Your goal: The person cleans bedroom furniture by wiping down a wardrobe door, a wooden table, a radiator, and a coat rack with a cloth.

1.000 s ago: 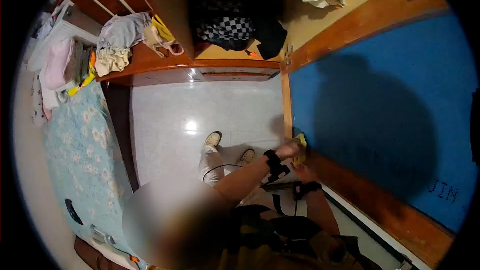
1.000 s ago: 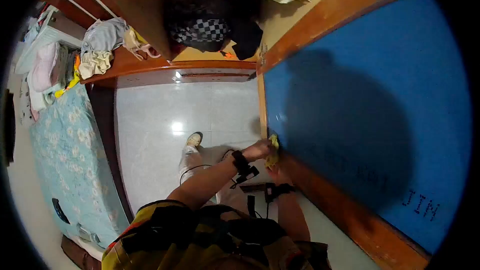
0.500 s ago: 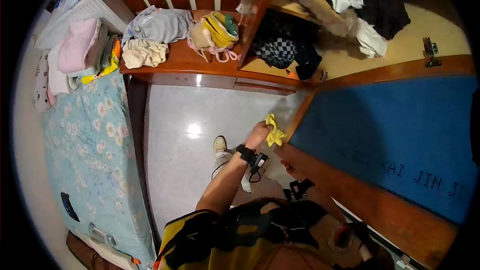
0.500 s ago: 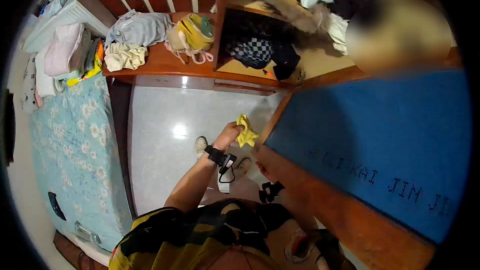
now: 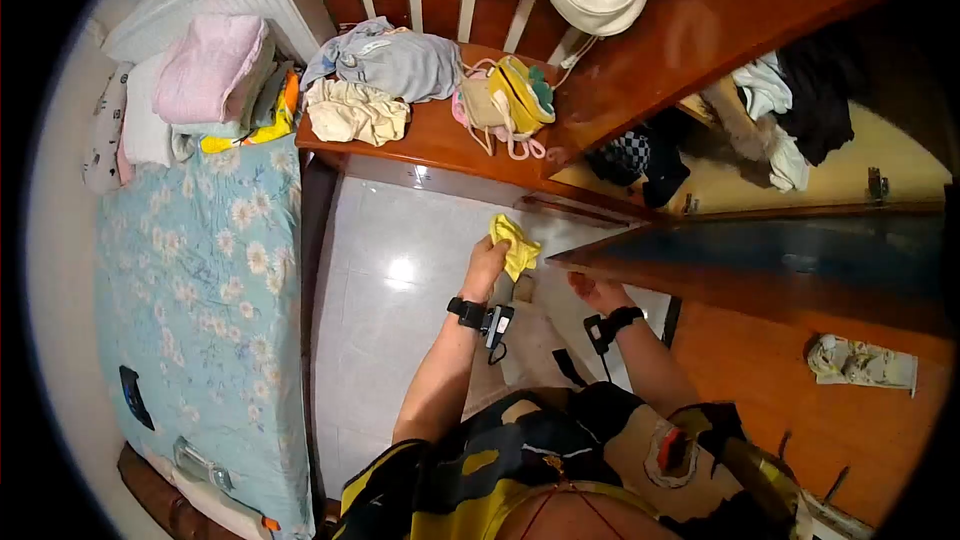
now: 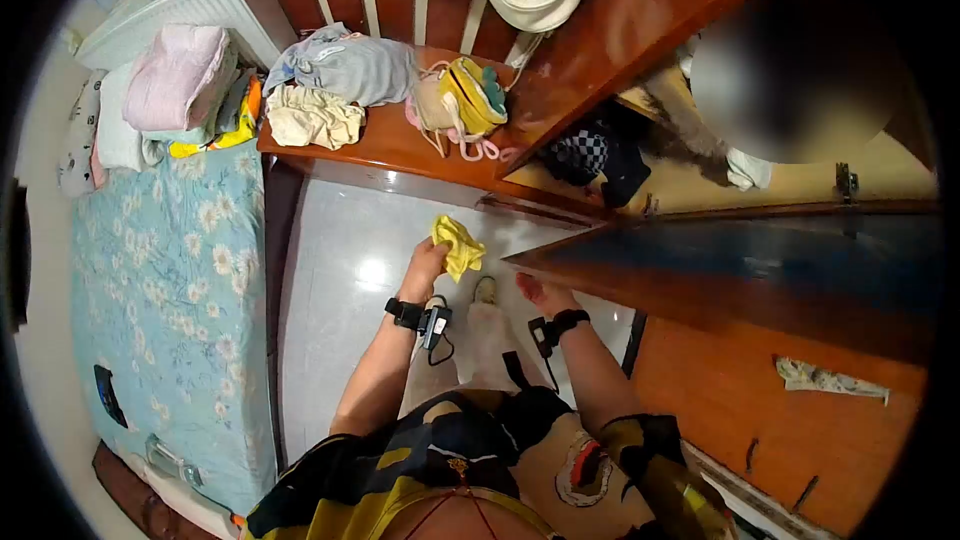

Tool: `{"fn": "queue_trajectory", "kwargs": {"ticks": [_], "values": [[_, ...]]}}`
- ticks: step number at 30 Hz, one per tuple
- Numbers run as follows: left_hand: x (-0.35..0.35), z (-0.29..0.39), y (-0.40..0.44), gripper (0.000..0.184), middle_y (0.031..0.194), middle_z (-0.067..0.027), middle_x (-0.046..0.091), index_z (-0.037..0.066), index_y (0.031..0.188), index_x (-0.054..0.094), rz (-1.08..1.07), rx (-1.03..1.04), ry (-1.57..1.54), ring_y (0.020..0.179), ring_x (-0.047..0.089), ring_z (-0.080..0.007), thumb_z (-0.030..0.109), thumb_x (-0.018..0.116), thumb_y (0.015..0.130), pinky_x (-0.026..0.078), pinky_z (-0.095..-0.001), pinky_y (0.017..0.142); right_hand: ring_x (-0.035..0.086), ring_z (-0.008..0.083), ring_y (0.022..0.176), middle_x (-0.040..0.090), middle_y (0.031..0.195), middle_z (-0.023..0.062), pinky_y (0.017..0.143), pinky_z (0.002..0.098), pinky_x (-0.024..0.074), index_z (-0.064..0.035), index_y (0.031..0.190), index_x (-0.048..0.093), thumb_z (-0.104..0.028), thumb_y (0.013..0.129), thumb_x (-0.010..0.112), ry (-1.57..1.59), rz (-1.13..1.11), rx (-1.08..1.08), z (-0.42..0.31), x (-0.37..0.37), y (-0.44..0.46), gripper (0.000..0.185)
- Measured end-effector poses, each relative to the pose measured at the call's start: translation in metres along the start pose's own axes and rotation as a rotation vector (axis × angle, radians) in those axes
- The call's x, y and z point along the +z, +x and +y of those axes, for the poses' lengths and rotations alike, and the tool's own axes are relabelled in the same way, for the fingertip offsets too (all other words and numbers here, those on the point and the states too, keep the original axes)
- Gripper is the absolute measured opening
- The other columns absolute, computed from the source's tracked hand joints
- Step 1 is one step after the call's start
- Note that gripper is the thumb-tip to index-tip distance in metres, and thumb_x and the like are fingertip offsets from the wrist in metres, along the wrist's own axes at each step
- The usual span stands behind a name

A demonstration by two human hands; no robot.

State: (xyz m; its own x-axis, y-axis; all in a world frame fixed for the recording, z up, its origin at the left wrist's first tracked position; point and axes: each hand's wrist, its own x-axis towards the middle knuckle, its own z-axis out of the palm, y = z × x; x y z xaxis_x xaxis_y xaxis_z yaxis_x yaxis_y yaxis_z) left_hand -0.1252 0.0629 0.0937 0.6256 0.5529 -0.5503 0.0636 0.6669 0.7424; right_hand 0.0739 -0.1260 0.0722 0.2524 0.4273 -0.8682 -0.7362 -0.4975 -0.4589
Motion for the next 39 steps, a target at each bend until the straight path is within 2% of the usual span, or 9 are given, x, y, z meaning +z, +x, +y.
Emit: {"fn": "queue_trajectory", "kwargs": {"ticks": [6,12,16,20,23,26,28,31,39], "values": [[-0.026,0.007,0.007,0.029,0.104,-0.0091,0.065,-0.004,0.117,0.057,0.046,0.000,-0.073,0.090,0.064,-0.0187,0.012,0.049,0.095,0.053,-0.0317,0.080,0.066,0.0276,0.087,0.064,0.106,0.0220,0.065,0.0349,0.0548,0.0011,0.115,0.051,-0.004,0.091,0.057,0.112,0.068,-0.087,-0.062,0.030,0.021,0.026],[-0.031,0.036,0.017,0.028,0.104,-0.0077,0.065,-0.003,0.116,0.057,0.160,-0.021,-0.124,0.091,0.063,-0.0173,0.014,0.051,0.094,0.051,-0.0309,0.083,0.066,0.0290,0.082,0.064,0.104,0.0221,0.064,0.0342,0.0539,0.0018,0.121,0.047,-0.001,0.091,0.054,0.202,0.040,-0.219,-0.116,0.041,0.056,0.031],[-0.031,0.046,0.052,0.028,0.097,-0.0044,0.064,-0.001,0.113,0.060,0.216,-0.040,-0.059,0.084,0.060,-0.0139,0.017,0.053,0.093,0.049,-0.0273,0.076,0.067,0.0247,0.083,0.067,0.104,0.0166,0.064,0.0308,0.0541,-0.0023,0.114,0.056,-0.010,0.091,0.055,0.282,-0.083,-0.041,-0.120,0.007,0.101,0.023],[-0.030,0.058,0.094,0.027,0.095,-0.0035,0.063,0.000,0.110,0.060,0.205,0.170,-0.098,0.082,0.057,-0.0136,0.018,0.053,0.091,0.046,-0.0262,0.075,0.065,0.0178,0.088,0.066,0.105,0.0090,0.069,0.0295,0.0527,-0.0025,0.113,0.058,-0.004,0.088,0.060,-0.208,-0.149,-0.119,-0.115,0.034,0.079,0.025],[-0.034,0.077,0.129,0.033,0.105,-0.0070,0.064,-0.001,0.118,0.056,0.187,0.179,-0.183,0.095,0.061,-0.0175,0.014,0.048,0.089,0.047,-0.0298,0.085,0.060,0.0198,0.107,0.060,0.125,0.0079,0.084,0.0300,0.0503,-0.0043,0.128,0.055,-0.008,0.089,0.063,-0.457,-0.202,-0.047,-0.129,0.095,0.063,0.040],[-0.042,0.100,0.159,0.037,0.115,-0.0098,0.063,0.000,0.124,0.052,0.139,0.299,-0.302,0.104,0.061,-0.0200,0.010,0.043,0.090,0.048,-0.0315,0.092,0.050,0.0233,0.122,0.049,0.140,0.0115,0.097,0.0325,0.0441,-0.0035,0.138,0.047,-0.008,0.089,0.063,-0.634,-0.202,-0.449,-0.136,0.136,0.094,0.052],[-0.059,0.102,0.192,0.045,0.120,-0.0093,0.061,0.001,0.135,0.046,0.142,0.233,-0.348,0.108,0.060,-0.0208,0.006,0.045,0.090,0.047,-0.0327,0.095,0.035,0.0318,0.134,0.037,0.146,0.0167,0.107,0.0391,0.0330,-0.0026,0.139,0.044,-0.011,0.084,0.070,-0.819,0.059,-0.909,-0.154,0.163,0.120,0.061],[-0.072,0.112,0.236,0.047,0.122,-0.0109,0.060,0.001,0.137,0.044,0.131,0.261,-0.391,0.110,0.059,-0.0233,0.005,0.044,0.090,0.048,-0.0341,0.095,0.033,0.0371,0.133,0.033,0.147,0.0196,0.108,0.0444,0.0307,-0.0040,0.139,0.041,-0.029,0.079,0.076,-0.943,0.396,-1.066,-0.187,0.190,0.145,0.073],[-0.088,0.141,0.308,0.029,0.101,-0.0074,0.066,0.002,0.114,0.057,0.238,0.093,-0.384,0.090,0.063,-0.0210,0.020,0.052,0.092,0.049,-0.0326,0.082,0.032,0.0445,0.134,0.031,0.146,0.0300,0.110,0.0503,0.0303,-0.0049,0.143,0.037,-0.042,0.073,0.078,-0.910,0.532,-0.985,-0.236,0.196,0.202,0.089]]}}
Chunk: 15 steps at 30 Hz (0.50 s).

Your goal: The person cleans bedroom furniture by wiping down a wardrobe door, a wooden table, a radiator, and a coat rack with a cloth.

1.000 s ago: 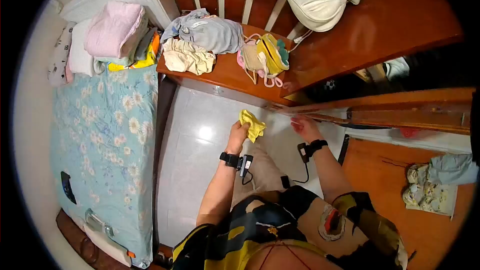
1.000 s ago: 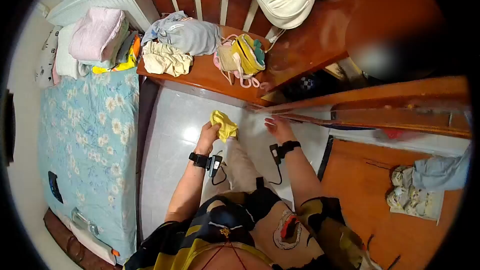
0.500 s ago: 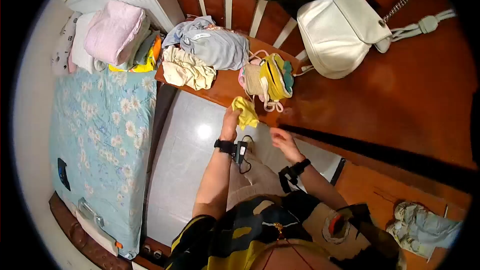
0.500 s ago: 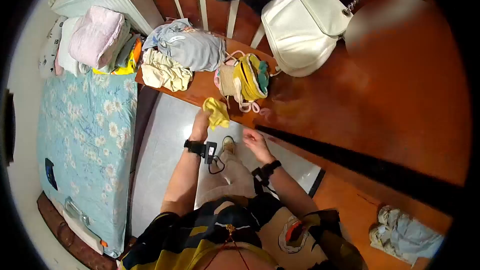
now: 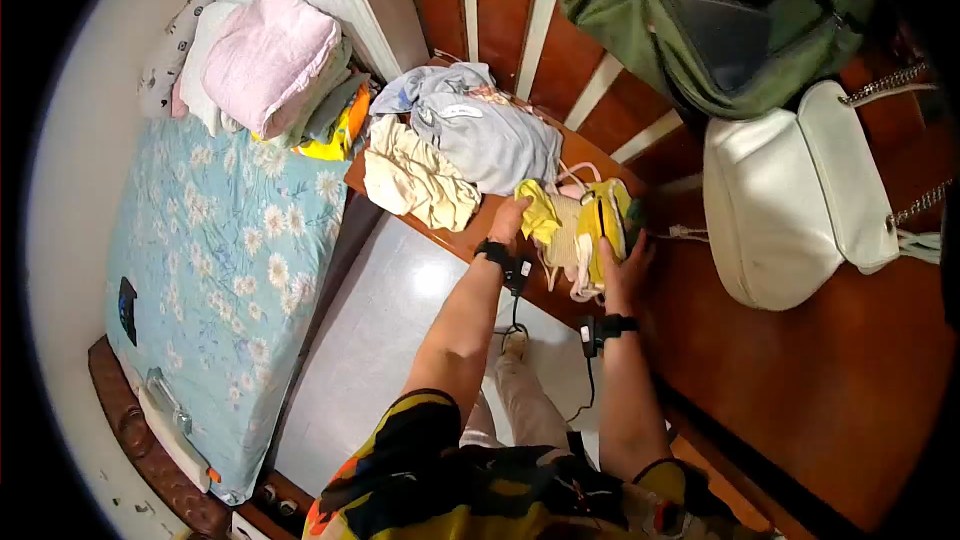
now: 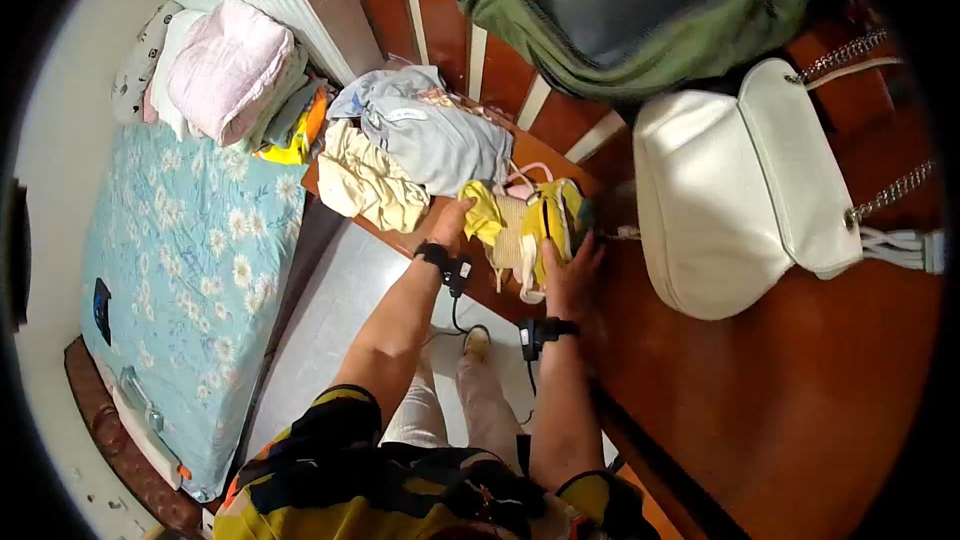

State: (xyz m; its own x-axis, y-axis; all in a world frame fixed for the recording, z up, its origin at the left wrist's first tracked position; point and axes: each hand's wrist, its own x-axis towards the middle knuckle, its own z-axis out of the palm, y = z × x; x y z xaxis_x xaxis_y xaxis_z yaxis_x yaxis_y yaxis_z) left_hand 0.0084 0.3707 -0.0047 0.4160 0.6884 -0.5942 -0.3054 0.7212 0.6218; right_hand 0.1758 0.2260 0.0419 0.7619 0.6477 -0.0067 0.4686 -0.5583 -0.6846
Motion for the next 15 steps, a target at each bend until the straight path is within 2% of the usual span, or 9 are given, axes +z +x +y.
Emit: {"fn": "queue_trajectory", "kwargs": {"ticks": [3,4,5,6,8,10,11,12,15], "values": [[-0.013,-0.028,0.035,0.029,0.102,-0.0073,0.066,0.004,0.116,0.056,-0.180,0.000,-0.065,0.089,0.064,-0.0204,0.020,0.053,0.092,0.051,-0.0330,0.082,0.029,0.0431,0.136,0.028,0.148,0.0281,0.111,0.0500,0.0279,-0.0053,0.141,0.043,-0.044,0.071,0.078,0.096,0.006,0.050,0.058,0.041,0.024,0.087],[-0.012,-0.031,0.036,0.029,0.102,-0.0071,0.066,0.004,0.118,0.055,-0.167,0.045,-0.014,0.089,0.065,-0.0202,0.020,0.052,0.093,0.052,-0.0334,0.082,0.028,0.0424,0.136,0.027,0.150,0.0268,0.112,0.0490,0.0274,-0.0055,0.139,0.046,-0.044,0.070,0.079,0.163,-0.099,-0.042,0.079,0.052,0.034,0.086],[-0.003,-0.033,0.029,0.030,0.102,-0.0065,0.066,0.004,0.119,0.054,-0.142,-0.045,-0.086,0.090,0.065,-0.0200,0.020,0.052,0.094,0.053,-0.0330,0.081,0.027,0.0418,0.137,0.025,0.151,0.0255,0.112,0.0479,0.0268,-0.0057,0.138,0.049,-0.045,0.069,0.080,0.229,-0.202,-0.131,0.088,0.059,0.039,0.085],[0.000,-0.034,0.029,0.029,0.102,-0.0061,0.066,0.004,0.118,0.054,-0.190,-0.070,-0.093,0.089,0.065,-0.0190,0.020,0.052,0.094,0.053,-0.0323,0.079,0.026,0.0402,0.138,0.024,0.152,0.0234,0.113,0.0463,0.0249,-0.0064,0.136,0.052,-0.043,0.074,0.077,0.047,-0.295,0.010,0.076,0.054,0.036,0.076],[0.014,-0.026,0.012,0.028,0.101,-0.0052,0.066,0.004,0.118,0.054,-0.243,-0.073,-0.069,0.086,0.064,-0.0170,0.019,0.053,0.094,0.053,-0.0310,0.077,0.026,0.0390,0.138,0.023,0.153,0.0224,0.113,0.0460,0.0246,-0.0068,0.137,0.051,-0.042,0.078,0.074,0.153,-0.357,0.080,0.030,0.033,0.031,0.072],[0.032,-0.019,-0.001,0.029,0.100,-0.0042,0.065,0.003,0.118,0.056,-0.267,-0.083,0.063,0.084,0.064,-0.0151,0.018,0.055,0.093,0.052,-0.0286,0.076,0.026,0.0366,0.138,0.021,0.154,0.0201,0.113,0.0452,0.0252,-0.0072,0.139,0.048,-0.037,0.088,0.066,0.356,-0.323,0.037,0.071,0.046,0.022,0.062],[0.043,-0.006,-0.013,0.029,0.102,-0.0045,0.065,0.002,0.119,0.057,-0.356,-0.077,0.119,0.085,0.063,-0.0151,0.015,0.056,0.093,0.051,-0.0273,0.076,0.026,0.0355,0.139,0.020,0.155,0.0190,0.113,0.0449,0.0255,-0.0074,0.140,0.047,-0.035,0.092,0.062,0.456,-0.311,0.014,0.093,0.053,0.019,0.057],[0.051,0.004,-0.022,0.030,0.103,-0.0047,0.066,0.001,0.119,0.057,-0.391,-0.046,0.076,0.087,0.063,-0.0148,0.013,0.055,0.092,0.051,-0.0271,0.078,0.024,0.0351,0.140,0.020,0.155,0.0185,0.113,0.0447,0.0254,-0.0072,0.140,0.046,-0.034,0.094,0.060,0.670,-0.314,0.151,0.069,0.039,0.008,0.055],[0.065,0.059,-0.055,0.032,0.105,-0.0057,0.065,0.000,0.122,0.056,-0.467,-0.056,0.011,0.093,0.062,-0.0149,0.008,0.053,0.091,0.049,-0.0275,0.084,0.023,0.0350,0.141,0.022,0.155,0.0180,0.113,0.0441,0.0239,-0.0064,0.139,0.047,-0.030,0.096,0.057,0.564,-0.209,0.149,-0.033,-0.001,-0.010,0.050]]}}
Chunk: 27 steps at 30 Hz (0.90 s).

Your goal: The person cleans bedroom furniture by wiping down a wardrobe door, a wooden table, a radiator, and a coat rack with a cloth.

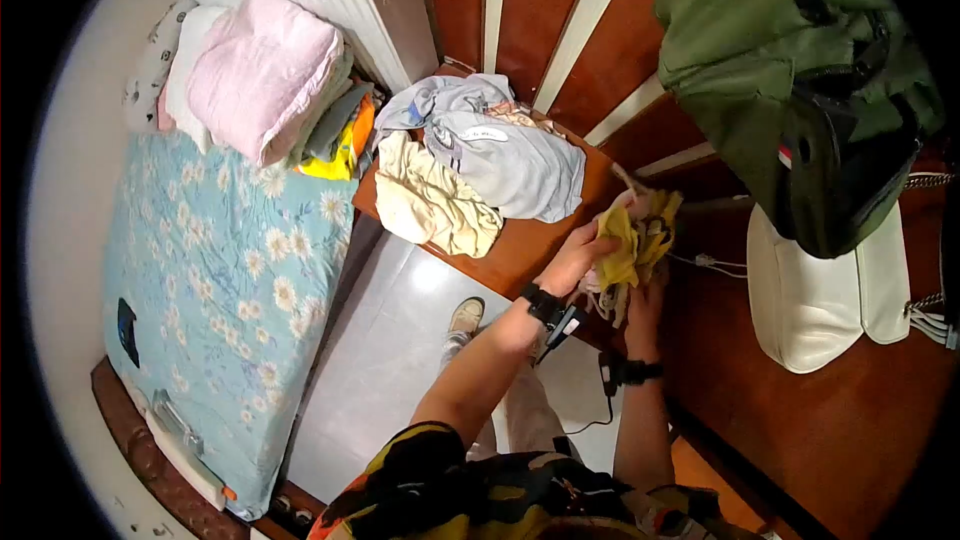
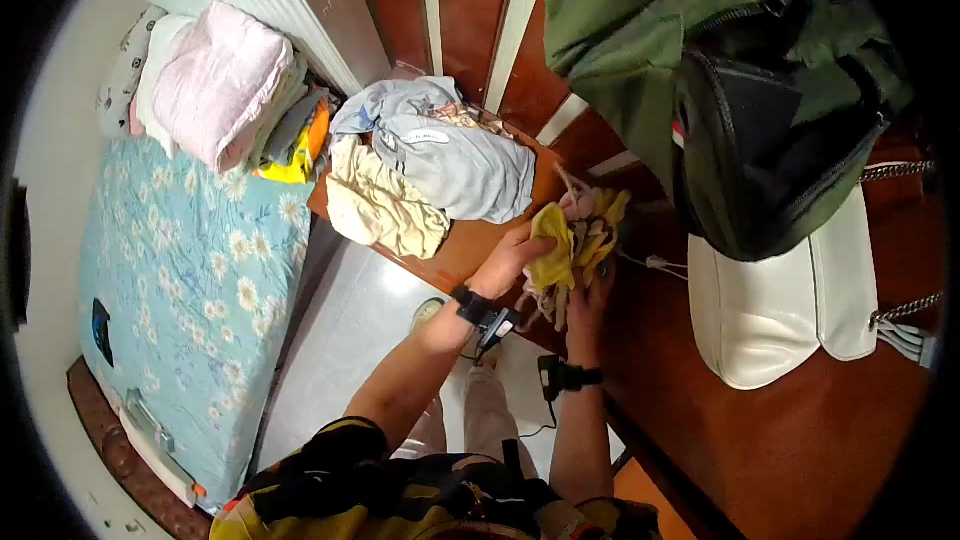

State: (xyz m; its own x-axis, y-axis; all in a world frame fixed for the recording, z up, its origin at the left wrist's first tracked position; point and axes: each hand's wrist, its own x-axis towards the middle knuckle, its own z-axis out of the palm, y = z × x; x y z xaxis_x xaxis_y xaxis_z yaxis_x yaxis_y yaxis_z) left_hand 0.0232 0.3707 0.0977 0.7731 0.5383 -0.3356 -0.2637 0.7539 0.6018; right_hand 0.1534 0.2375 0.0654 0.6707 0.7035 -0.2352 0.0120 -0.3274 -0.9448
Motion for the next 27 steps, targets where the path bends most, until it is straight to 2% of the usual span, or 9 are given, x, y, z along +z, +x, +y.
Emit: {"fn": "queue_trajectory", "kwargs": {"ticks": [5,11,12,14,16,18,20,24,27], "values": [[-0.028,0.082,-0.029,0.034,0.109,-0.0068,0.064,-0.001,0.120,0.055,0.046,0.199,-0.037,0.094,0.063,-0.0170,0.012,0.057,0.088,0.051,-0.0302,0.083,0.026,0.0342,0.139,0.022,0.153,0.0203,0.113,0.0410,0.0251,-0.0041,0.133,0.052,-0.019,0.094,0.060,-0.548,0.032,-0.572,-0.104,0.063,0.004,0.043],[-0.124,0.143,-0.021,0.036,0.113,-0.0105,0.063,-0.001,0.121,0.053,0.270,0.408,-0.276,0.101,0.063,-0.0223,0.019,0.057,0.092,0.051,-0.0332,0.086,0.036,0.0450,0.128,0.027,0.151,0.0212,0.105,0.0498,0.0335,-0.0091,0.119,0.064,-0.020,0.076,0.074,-0.622,0.075,-0.887,-0.157,0.189,0.046,0.046],[-0.139,0.146,-0.016,0.036,0.112,-0.0099,0.063,0.000,0.122,0.053,0.344,0.445,-0.196,0.100,0.063,-0.0222,0.021,0.056,0.093,0.050,-0.0328,0.085,0.035,0.0465,0.128,0.024,0.153,0.0169,0.104,0.0507,0.0354,-0.0134,0.118,0.066,-0.021,0.074,0.076,-0.525,0.000,-0.854,-0.151,0.205,0.054,0.045],[-0.187,0.142,-0.022,0.034,0.103,-0.0056,0.062,0.005,0.119,0.054,0.574,0.172,0.139,0.087,0.062,-0.0185,0.030,0.053,0.096,0.054,-0.0368,0.069,0.033,0.0510,0.126,0.015,0.158,0.0061,0.107,0.0506,0.0352,-0.0227,0.121,0.067,-0.021,0.073,0.076,-0.724,-0.144,-0.607,-0.115,0.233,0.066,0.048],[-0.234,0.125,-0.018,0.036,0.111,-0.0073,0.064,0.005,0.121,0.055,0.658,0.120,0.164,0.094,0.063,-0.0200,0.031,0.055,0.096,0.053,-0.0355,0.078,0.032,0.0507,0.127,0.014,0.159,0.0032,0.107,0.0521,0.0348,-0.0219,0.120,0.067,-0.022,0.075,0.074,-0.783,-0.290,-0.519,-0.096,0.245,0.074,0.045],[-0.251,0.122,-0.031,0.041,0.100,-0.0071,0.061,0.004,0.122,0.054,0.645,0.072,0.233,0.083,0.060,-0.0200,0.036,0.053,0.097,0.053,-0.0359,0.067,0.029,0.0518,0.130,0.012,0.159,-0.0003,0.107,0.0548,0.0335,-0.0225,0.117,0.069,-0.020,0.076,0.073,-0.561,-0.340,-0.574,-0.105,0.244,0.083,0.042],[-0.248,0.128,-0.050,0.039,0.107,-0.0095,0.061,0.001,0.122,0.053,0.592,0.123,0.422,0.089,0.061,-0.0212,0.032,0.053,0.098,0.052,-0.0349,0.076,0.025,0.0519,0.133,0.013,0.158,-0.0020,0.107,0.0577,0.0325,-0.0216,0.114,0.070,-0.017,0.073,0.074,-0.493,-0.330,-0.568,-0.127,0.241,0.083,0.042],[-0.191,0.124,-0.077,0.030,0.120,-0.0129,0.057,-0.003,0.125,0.049,0.661,0.615,0.299,0.107,0.057,-0.0222,0.010,0.050,0.098,0.049,-0.0353,0.090,0.024,0.0513,0.134,0.020,0.156,0.0015,0.103,0.0566,0.0346,-0.0157,0.108,0.071,-0.014,0.068,0.075,-0.546,-0.031,-0.646,-0.153,0.226,0.038,0.040],[-0.149,0.109,-0.099,0.038,0.127,-0.0134,0.053,-0.002,0.134,0.044,0.613,0.636,0.527,0.110,0.054,-0.0223,0.008,0.050,0.097,0.046,-0.0348,0.095,0.032,0.0421,0.133,0.033,0.150,0.0121,0.106,0.0488,0.0346,-0.0098,0.112,0.069,-0.010,0.072,0.071,-0.371,0.074,-0.711,-0.136,0.206,0.004,0.040]]}}
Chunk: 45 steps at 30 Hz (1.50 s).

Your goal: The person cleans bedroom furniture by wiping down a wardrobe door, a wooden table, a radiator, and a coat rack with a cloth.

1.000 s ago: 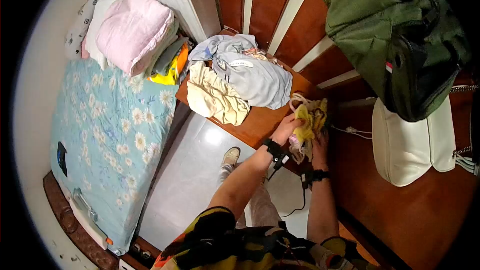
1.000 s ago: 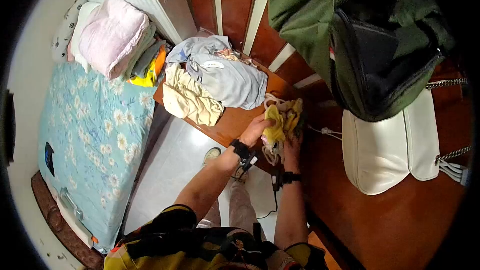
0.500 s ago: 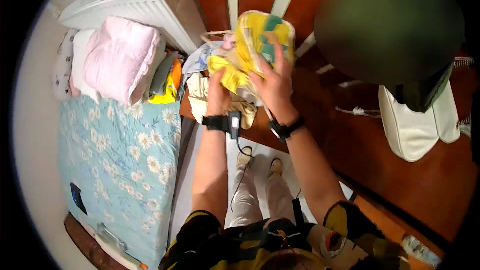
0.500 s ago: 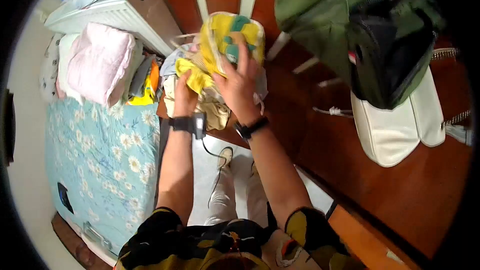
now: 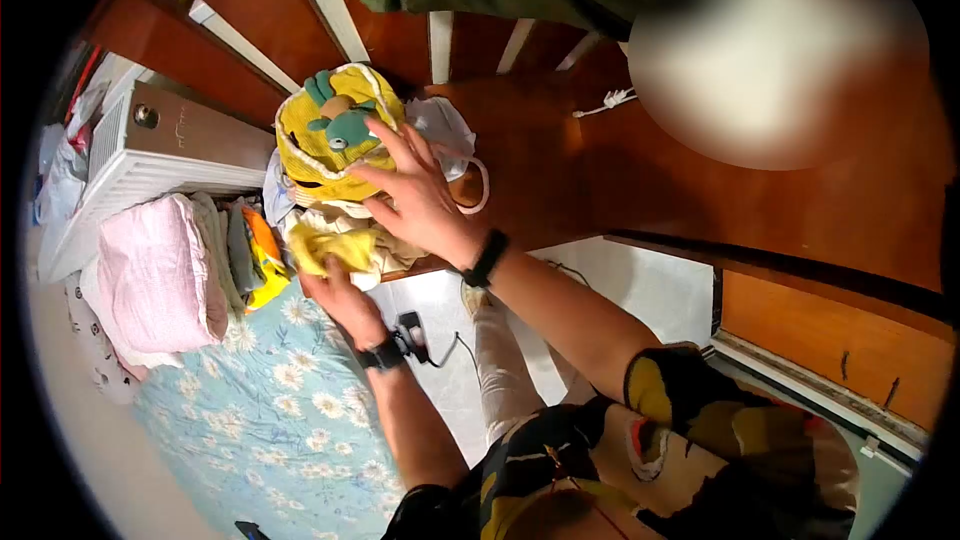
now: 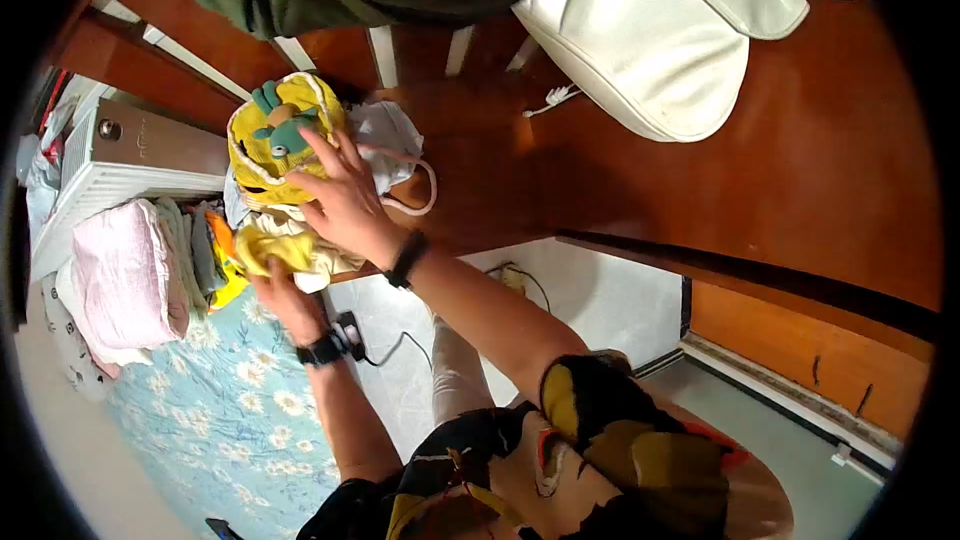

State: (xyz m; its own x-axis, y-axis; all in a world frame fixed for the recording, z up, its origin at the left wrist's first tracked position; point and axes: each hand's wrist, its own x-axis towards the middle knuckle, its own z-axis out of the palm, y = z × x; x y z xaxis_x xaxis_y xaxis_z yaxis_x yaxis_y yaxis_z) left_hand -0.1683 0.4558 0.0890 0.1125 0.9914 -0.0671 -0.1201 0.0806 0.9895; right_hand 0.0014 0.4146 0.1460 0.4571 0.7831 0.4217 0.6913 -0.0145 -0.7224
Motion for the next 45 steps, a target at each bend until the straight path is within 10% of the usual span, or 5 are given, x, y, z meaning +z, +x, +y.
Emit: {"fn": "queue_trajectory", "kwargs": {"ticks": [5,12,24,29,45], "values": [[0.047,-0.004,-0.075,0.043,0.134,-0.0114,0.050,-0.003,0.139,0.040,-0.380,-0.371,-0.165,0.118,0.051,-0.0214,0.009,0.044,0.098,0.040,-0.0326,0.101,0.054,0.0168,0.115,0.052,0.134,0.0081,0.098,0.0294,0.0418,-0.0003,0.128,0.056,-0.014,0.090,0.065,0.839,-0.094,0.647,0.045,-0.015,-0.121,0.041],[0.094,-0.029,-0.103,0.054,0.141,-0.0167,0.045,-0.003,0.144,0.033,-0.569,-0.673,-0.624,0.129,0.047,-0.0271,0.013,0.045,0.094,0.038,-0.0382,0.108,0.061,0.0170,0.107,0.063,0.116,0.0075,0.092,0.0337,0.0499,0.0000,0.125,0.055,-0.024,0.097,0.055,1.319,0.024,1.182,0.084,-0.106,-0.152,0.037],[0.127,-0.088,-0.123,0.023,0.091,0.0029,0.061,0.001,0.118,0.055,-0.853,-0.295,0.302,0.085,0.055,-0.0053,0.002,0.053,0.095,0.045,-0.0211,0.075,0.061,0.0208,0.099,0.065,0.109,0.0130,0.088,0.0311,0.0469,0.0000,0.115,0.061,-0.012,0.092,0.062,0.237,0.280,0.707,0.130,-0.177,-0.179,0.026],[0.164,-0.102,-0.165,0.041,0.132,-0.0157,0.048,0.009,0.122,0.055,-0.820,0.369,0.838,0.124,0.042,-0.0403,0.009,0.061,0.082,0.038,-0.0481,0.102,0.046,0.0337,0.125,0.049,0.136,0.0159,0.108,0.0393,0.0330,-0.0039,0.128,0.054,-0.009,0.089,0.059,-0.182,0.167,0.406,0.135,-0.187,-0.180,0.040],[0.330,-0.226,-0.074,0.068,0.159,0.0022,0.021,0.014,0.153,0.019,-1.253,0.665,1.502,0.146,0.014,-0.0311,0.022,0.047,0.092,0.014,-0.0482,0.118,0.063,0.0271,0.096,0.060,0.119,0.0137,0.078,0.0312,0.0523,-0.0034,0.115,0.061,0.003,0.086,0.057,0.240,-0.111,0.566,0.115,-0.207,-0.267,0.029]]}}
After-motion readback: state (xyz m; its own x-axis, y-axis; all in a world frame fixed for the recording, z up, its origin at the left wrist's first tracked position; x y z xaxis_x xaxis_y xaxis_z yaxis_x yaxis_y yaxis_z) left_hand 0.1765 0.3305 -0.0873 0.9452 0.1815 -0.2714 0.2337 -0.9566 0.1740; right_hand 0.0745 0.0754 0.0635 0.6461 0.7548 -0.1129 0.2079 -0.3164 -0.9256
